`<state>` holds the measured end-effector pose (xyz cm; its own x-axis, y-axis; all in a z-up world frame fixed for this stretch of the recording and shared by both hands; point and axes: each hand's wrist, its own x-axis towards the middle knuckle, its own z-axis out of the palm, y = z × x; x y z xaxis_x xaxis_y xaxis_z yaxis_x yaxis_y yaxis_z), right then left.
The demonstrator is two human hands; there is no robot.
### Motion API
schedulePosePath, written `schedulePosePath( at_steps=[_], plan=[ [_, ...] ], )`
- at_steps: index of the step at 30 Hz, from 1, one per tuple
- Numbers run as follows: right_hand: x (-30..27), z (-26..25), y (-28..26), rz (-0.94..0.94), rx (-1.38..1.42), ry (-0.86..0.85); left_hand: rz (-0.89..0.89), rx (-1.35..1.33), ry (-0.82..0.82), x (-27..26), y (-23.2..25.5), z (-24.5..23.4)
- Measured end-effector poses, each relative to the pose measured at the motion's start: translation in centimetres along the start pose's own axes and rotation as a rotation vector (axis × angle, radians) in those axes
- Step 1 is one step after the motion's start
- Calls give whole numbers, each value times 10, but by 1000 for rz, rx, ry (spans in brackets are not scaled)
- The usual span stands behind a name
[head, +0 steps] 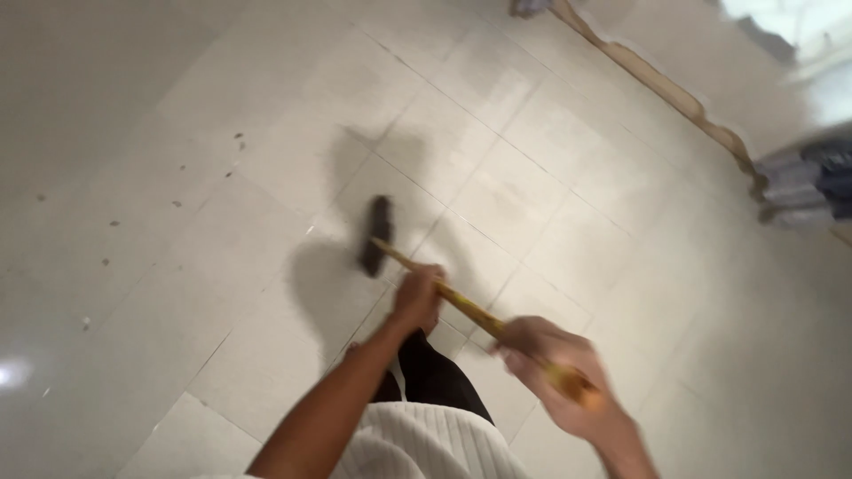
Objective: Sweep the tiled floor using a broom.
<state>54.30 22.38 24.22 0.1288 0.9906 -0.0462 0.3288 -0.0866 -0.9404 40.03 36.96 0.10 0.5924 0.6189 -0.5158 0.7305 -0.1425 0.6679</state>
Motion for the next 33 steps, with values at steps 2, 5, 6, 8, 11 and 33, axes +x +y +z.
schedulePosePath(
  at_steps=[2,5,6,8,11,33],
  plan=[
    [32,19,14,123,50,-47,28,24,171,28,-62,-11],
    [56,40,30,239,85,-126,-102,235,345,48,-121,-43],
    [58,38,38,187,98,-123,-82,295,374,49,-125,-55],
    [69,18,45,125,114,-132,-75,357,416,52,-110,-73],
    [77,-49,49,231,106,23,73,315,533,53,-33,-81],
    [241,-58,-21,-149,-190,-222,76,-75,146,192,2,-76]
  ],
)
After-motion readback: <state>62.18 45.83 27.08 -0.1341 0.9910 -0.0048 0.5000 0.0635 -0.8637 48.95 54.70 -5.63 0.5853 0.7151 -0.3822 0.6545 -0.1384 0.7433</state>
